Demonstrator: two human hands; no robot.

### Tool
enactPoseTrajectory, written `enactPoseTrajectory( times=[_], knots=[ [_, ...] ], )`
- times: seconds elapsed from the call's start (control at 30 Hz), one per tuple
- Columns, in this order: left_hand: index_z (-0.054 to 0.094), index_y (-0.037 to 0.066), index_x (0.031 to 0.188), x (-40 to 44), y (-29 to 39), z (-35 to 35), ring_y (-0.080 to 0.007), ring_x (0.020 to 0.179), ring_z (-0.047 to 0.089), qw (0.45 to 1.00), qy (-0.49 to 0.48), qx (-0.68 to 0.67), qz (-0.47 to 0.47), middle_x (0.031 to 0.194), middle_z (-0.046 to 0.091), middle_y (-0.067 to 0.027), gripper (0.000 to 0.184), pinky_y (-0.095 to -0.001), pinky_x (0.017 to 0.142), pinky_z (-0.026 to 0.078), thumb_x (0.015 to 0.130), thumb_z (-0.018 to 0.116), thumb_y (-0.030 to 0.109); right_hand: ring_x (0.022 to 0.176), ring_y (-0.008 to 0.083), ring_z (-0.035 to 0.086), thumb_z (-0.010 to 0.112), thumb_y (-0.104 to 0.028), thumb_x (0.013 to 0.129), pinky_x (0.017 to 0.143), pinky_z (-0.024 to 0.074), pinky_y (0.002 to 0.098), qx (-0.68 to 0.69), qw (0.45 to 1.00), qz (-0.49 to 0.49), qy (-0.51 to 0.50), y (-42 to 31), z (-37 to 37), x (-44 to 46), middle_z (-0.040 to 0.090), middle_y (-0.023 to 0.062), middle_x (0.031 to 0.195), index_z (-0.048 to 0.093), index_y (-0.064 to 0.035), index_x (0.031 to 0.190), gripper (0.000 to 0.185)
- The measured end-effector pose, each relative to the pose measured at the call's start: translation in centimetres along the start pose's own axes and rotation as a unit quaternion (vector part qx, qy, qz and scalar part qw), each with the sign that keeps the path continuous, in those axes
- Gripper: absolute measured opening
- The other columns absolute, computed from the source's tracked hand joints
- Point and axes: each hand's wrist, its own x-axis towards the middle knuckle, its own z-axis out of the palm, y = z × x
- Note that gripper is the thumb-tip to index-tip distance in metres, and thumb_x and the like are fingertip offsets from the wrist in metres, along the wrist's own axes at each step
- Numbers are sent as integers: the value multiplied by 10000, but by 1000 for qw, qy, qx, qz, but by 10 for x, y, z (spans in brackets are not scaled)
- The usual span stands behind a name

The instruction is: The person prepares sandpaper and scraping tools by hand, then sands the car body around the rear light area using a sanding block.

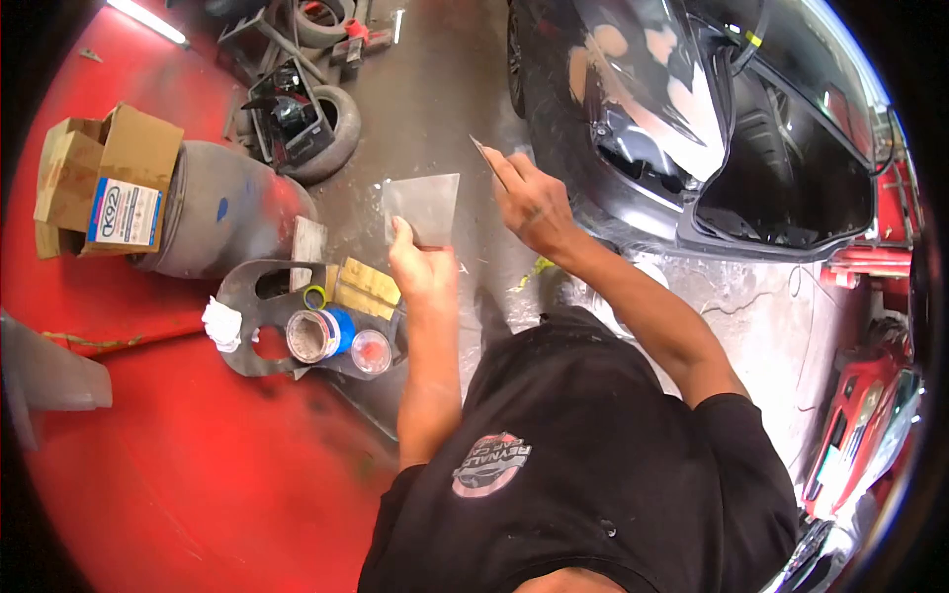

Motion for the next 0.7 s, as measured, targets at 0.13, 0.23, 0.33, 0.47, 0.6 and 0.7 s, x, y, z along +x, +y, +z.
enactPoseTrajectory(
  times=[0.13, 0.23, 0.33, 0.47, 0.6, 0.7],
  knots=[
    [544, 23, 1375, 11, -9, -9, -307, 1241, 609, 999, -43, -7, -14, 1348, 624, -151, 359, -491, 1110, 470, 1106, 432, 233, 687, 324, 648, 588, -16, 851, 581, 545, 432, 14, 990, -142, 23, -20, 0, -23, 592, 111, 903, 576, -94, 1390, 545],
    [583, 36, 1317, 17, 6, -19, -299, 1184, 640, 996, -50, -15, -70, 1281, 658, -150, 312, -457, 1053, 513, 1090, 467, 217, 704, 305, 655, 603, -20, 844, 588, 547, 425, -3, 999, -30, 42, 0, -10, 2, 599, 94, 909, 598, -126, 1382, 548],
    [616, 39, 1246, 32, 25, -44, -282, 1052, 674, 934, -280, -83, -208, 1163, 683, -139, 273, -399, 917, 573, 1070, 494, 209, 771, 308, 672, 632, -18, 856, 648, 563, 396, 3, 986, -139, 93, 1, -36, 20, 662, 112, 1013, 653, -131, 1331, 489],
    [531, 62, 1384, -11, 9, -24, -253, 815, 632, 953, -267, 56, -135, 1004, 644, -128, 423, -344, 676, 576, 1037, 544, 302, 899, 268, 677, 685, -215, 844, 745, 559, 386, 11, 939, -344, -16, -31, -57, -6, 655, 179, 1225, 675, -115, 1317, 483],
    [437, 63, 1476, -15, 3, -36, -248, 1033, 661, 917, -357, 75, -160, 1315, 571, -158, 500, -354, 887, 576, 1057, 517, 324, 815, 184, 585, 635, -180, 842, 752, 497, 323, 44, 895, -443, -34, -61, -46, -17, 604, 76, 1046, 641, -148, 1304, 464],
    [555, 124, 1352, -10, -4, -45, -215, 1061, 667, 905, -359, 224, -38, 1210, 655, -82, 393, -387, 937, 560, 1053, 494, 372, 771, 197, 574, 648, -195, 814, 691, 482, 354, 53, 921, -382, -61, -47, -37, 3, 574, 50, 959, 625, -124, 1323, 515]
  ],
)
